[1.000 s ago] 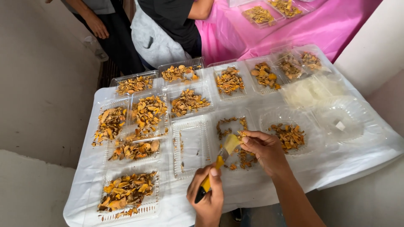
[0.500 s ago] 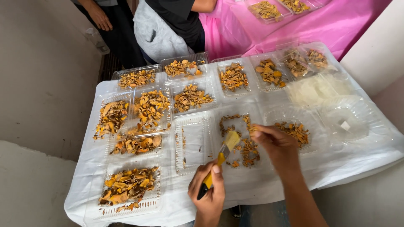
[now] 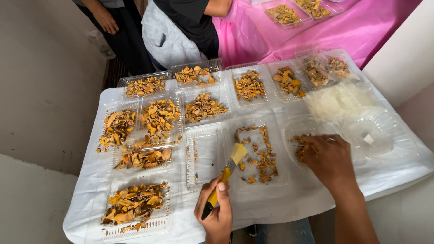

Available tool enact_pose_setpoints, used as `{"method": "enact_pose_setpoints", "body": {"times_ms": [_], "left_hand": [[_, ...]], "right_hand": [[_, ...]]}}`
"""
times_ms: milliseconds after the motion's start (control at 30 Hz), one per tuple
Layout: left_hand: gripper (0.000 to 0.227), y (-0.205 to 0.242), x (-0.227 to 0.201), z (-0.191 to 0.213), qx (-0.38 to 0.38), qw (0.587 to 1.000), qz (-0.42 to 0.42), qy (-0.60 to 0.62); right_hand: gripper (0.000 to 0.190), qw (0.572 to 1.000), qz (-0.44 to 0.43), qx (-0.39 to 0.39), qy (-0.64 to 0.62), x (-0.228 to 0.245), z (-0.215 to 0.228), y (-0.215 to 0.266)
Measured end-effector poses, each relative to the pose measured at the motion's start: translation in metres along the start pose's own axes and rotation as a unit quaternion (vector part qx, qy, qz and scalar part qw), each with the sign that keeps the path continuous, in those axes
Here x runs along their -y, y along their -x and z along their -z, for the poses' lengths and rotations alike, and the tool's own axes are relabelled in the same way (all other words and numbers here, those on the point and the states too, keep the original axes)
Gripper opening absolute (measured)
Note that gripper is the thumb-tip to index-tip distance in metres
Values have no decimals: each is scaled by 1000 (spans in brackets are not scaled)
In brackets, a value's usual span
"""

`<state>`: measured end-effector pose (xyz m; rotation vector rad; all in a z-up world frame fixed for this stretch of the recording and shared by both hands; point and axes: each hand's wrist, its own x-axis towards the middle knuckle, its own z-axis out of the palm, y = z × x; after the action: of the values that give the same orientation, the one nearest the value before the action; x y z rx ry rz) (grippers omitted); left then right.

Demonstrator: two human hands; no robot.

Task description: The person sorts dried food pieces from plastic trays into small bags by hand and uses a brush to clean off small debris from the items.

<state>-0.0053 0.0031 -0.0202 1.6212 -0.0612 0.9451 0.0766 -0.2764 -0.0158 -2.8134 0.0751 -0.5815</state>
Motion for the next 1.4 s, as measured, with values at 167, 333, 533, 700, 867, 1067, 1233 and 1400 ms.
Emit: {"method": "enact_pose_setpoints", "body": {"times_ms": [167, 333, 533, 700, 867, 1067, 1233, 1400], "left_hand": [[29, 13, 9, -2, 34, 999, 8, -34], [31, 14, 14, -5, 73, 996, -25, -41], [31, 14, 20, -9, 81, 994, -37, -66], [30, 15, 19, -10, 82, 994, -42, -65], [29, 15, 19, -12, 52, 994, -57, -82], [29, 16, 24, -13, 43, 994, -56, -86], [30, 17, 26, -14, 46, 994, -50, -80], [29, 18, 25, -16, 40, 994, -56, -87]], "right_hand": [[37, 977, 209, -9, -47, 54, -10, -37], [44, 952, 240, 152, 112, 57, -67, -69], [38, 929, 239, 237, 152, 72, -66, -64], [20, 941, 301, 153, -1, 76, -59, -62], [70, 921, 201, 333, 2, 94, -67, -81], [70, 919, 220, 325, -32, 95, -82, -67], [37, 925, 191, 316, -88, 109, -48, -65], [71, 921, 233, 311, -38, 110, -81, -71]]}}
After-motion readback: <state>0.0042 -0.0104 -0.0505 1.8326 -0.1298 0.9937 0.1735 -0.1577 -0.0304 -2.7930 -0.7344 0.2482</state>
